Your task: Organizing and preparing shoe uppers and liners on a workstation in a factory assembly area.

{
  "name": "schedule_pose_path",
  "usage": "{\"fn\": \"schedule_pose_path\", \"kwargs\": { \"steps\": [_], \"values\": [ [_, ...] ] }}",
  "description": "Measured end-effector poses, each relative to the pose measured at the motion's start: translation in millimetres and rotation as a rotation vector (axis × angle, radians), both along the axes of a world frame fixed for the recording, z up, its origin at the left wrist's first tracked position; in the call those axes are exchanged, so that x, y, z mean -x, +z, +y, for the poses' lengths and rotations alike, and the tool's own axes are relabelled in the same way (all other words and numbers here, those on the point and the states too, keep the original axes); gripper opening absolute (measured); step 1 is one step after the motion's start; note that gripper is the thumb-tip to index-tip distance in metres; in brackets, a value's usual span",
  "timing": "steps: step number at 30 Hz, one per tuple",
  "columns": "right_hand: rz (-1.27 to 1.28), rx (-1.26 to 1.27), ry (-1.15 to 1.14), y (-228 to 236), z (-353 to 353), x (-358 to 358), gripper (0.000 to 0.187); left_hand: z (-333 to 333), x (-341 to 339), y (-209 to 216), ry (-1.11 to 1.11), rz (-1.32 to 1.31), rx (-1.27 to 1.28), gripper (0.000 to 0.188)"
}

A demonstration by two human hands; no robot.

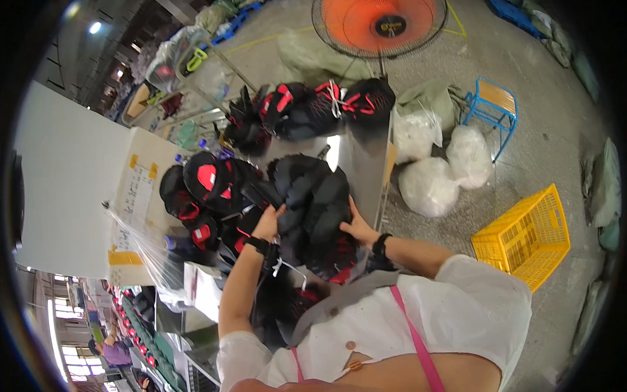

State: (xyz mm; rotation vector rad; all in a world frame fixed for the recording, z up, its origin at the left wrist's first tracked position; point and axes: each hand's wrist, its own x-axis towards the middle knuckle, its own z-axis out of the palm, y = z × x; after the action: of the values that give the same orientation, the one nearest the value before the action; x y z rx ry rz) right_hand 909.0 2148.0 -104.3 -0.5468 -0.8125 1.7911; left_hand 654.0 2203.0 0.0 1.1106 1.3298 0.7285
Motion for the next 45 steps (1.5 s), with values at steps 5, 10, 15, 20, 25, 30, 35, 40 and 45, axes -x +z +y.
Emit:
{"fn": "schedule_pose_path", "kwargs": {
  "steps": [5,10,15,20,25,30,35,40,45],
  "values": [
    [0.042,0.040,0.043,13,3,-24,0.110,-7,-55,53,-0.080,0.116,-0.302,0.034],
    [-0.061,0.067,0.111,35,0,-26,0.109,-25,-25,21,0.065,0.214,-0.114,0.042],
    [0.079,0.160,0.146,10,-26,-55,0.116,-54,-42,1,0.260,0.094,0.000,0.049],
    [0.106,0.222,0.140,14,-25,-55,0.117,-36,-41,8,0.211,0.256,-0.081,0.084],
    [0.141,0.247,0.145,11,-15,-53,0.113,-3,-4,-21,-0.047,0.667,-0.075,0.094],
    [0.006,0.338,0.215,51,-26,-45,0.109,21,53,-53,-0.161,0.381,-0.254,0.067],
    [-0.036,0.338,0.175,28,-20,-44,0.117,52,32,-31,-0.594,0.319,-0.214,0.049],
    [-0.002,0.301,0.120,14,-17,-39,0.117,62,25,-38,-0.599,0.278,-0.145,0.050],
    [0.099,0.283,0.125,13,-9,-21,0.112,61,28,-48,-0.557,0.244,-0.073,0.051]
  ]
}}
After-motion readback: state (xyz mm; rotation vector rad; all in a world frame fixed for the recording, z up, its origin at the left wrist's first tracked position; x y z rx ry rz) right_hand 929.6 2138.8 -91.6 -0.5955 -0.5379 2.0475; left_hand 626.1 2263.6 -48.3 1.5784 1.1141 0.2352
